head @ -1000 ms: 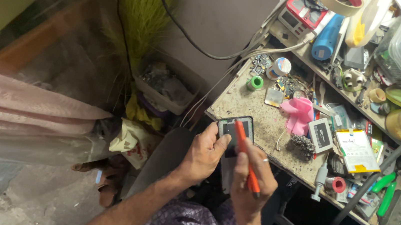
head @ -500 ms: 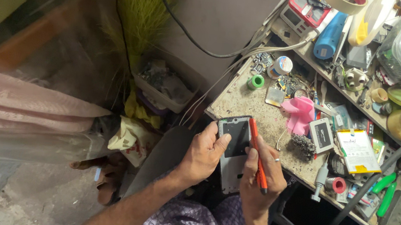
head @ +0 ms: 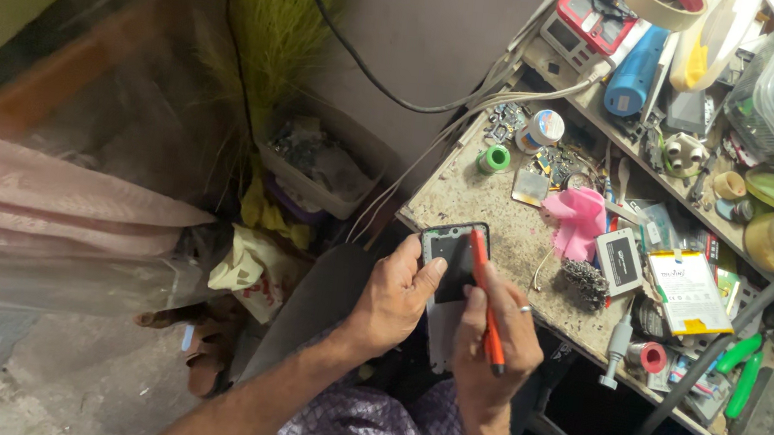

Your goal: The person uses a syringe-like tool to apply a substance to the internal components of a disassembled smartphone. They then use an orange utility knife to scrape adhesive residue from the back metal plate of the phone.

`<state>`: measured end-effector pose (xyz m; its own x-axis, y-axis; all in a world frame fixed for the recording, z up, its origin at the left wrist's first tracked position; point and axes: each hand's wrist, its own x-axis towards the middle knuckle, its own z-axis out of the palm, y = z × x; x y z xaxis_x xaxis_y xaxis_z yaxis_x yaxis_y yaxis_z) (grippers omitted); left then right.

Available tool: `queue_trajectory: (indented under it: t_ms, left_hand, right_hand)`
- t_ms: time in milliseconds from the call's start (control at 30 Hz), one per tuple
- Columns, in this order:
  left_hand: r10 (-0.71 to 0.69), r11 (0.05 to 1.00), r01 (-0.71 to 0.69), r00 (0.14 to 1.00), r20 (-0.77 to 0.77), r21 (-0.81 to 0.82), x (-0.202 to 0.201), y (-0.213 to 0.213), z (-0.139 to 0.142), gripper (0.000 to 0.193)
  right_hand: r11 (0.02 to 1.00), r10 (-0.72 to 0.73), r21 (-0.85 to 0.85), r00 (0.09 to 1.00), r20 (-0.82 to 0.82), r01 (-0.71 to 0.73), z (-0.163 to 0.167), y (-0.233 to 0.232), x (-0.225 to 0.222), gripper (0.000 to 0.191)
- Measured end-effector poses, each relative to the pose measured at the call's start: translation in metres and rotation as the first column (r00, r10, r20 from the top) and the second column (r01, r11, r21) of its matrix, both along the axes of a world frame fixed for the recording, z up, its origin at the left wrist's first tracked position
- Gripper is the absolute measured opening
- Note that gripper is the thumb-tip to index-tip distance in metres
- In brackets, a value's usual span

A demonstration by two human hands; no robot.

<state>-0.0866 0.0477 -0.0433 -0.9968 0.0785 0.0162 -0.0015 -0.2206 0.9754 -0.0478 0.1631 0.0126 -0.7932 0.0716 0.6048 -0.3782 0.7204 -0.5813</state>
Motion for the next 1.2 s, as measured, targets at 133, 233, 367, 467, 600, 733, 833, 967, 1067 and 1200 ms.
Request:
queue_trajectory:
  t_ms: [133,233,367,467,600,733,833,967,1067,1200]
  left_hand:
    - [-0.009,0.999,0.009,1.0,0.004,0.054,0.002,0.001,-0.001,0.018]
    - [0.002,1.0,-0.001,1.0,-0.014,0.019,0.001,0.002,-0.001,0.018]
    - [0.002,1.0,-0.002,1.0,-0.009,0.005,0.0,0.002,0.0,0.018]
    - [-0.017,1.0,0.018,0.998,0.059,-0.02,0.0,0.002,0.0,0.019]
    - [-0.017,0.997,0.018,1.0,-0.017,0.078,-0.001,0.0,0.003,0.022]
    - [-0.041,0.995,0.039,0.999,0.013,0.097,-0.001,-0.001,0.005,0.024]
    - [-0.042,0.995,0.042,0.999,0.001,0.093,0.0,0.0,0.005,0.023]
    - [-0.016,0.998,0.017,1.0,-0.017,0.063,0.0,0.001,0.003,0.023]
    - [-0.01,1.0,0.011,0.999,0.042,-0.012,0.001,0.002,0.002,0.022]
    - [-0.006,1.0,0.006,1.0,-0.028,-0.006,0.002,0.001,0.001,0.019]
  right_hand:
    - [0.998,0.012,0.063,1.0,-0.007,-0.011,0.002,-0.002,0.001,0.028]
    - [1.0,-0.006,0.001,1.0,0.005,0.006,0.003,-0.002,0.001,0.025]
    - [0.999,0.026,0.024,1.0,0.013,-0.026,0.005,-0.002,0.002,0.026]
    - [0.998,0.035,-0.055,0.997,0.067,-0.031,0.004,-0.002,0.003,0.026]
    - [0.996,0.084,0.028,0.996,0.013,-0.084,0.001,-0.002,0.003,0.029]
    - [0.995,0.085,0.046,0.996,0.017,-0.086,0.001,-0.003,0.002,0.029]
    - [0.993,0.097,0.063,0.995,0.004,-0.097,0.005,-0.006,0.002,0.029]
    - [0.978,0.173,0.122,0.985,-0.024,-0.168,0.012,-0.009,0.001,0.032]
    - [0.961,0.211,0.187,0.977,-0.032,-0.202,0.016,-0.009,0.001,0.033]
    - [0.957,0.229,0.194,0.973,-0.043,-0.216,0.015,-0.012,0.004,0.033]
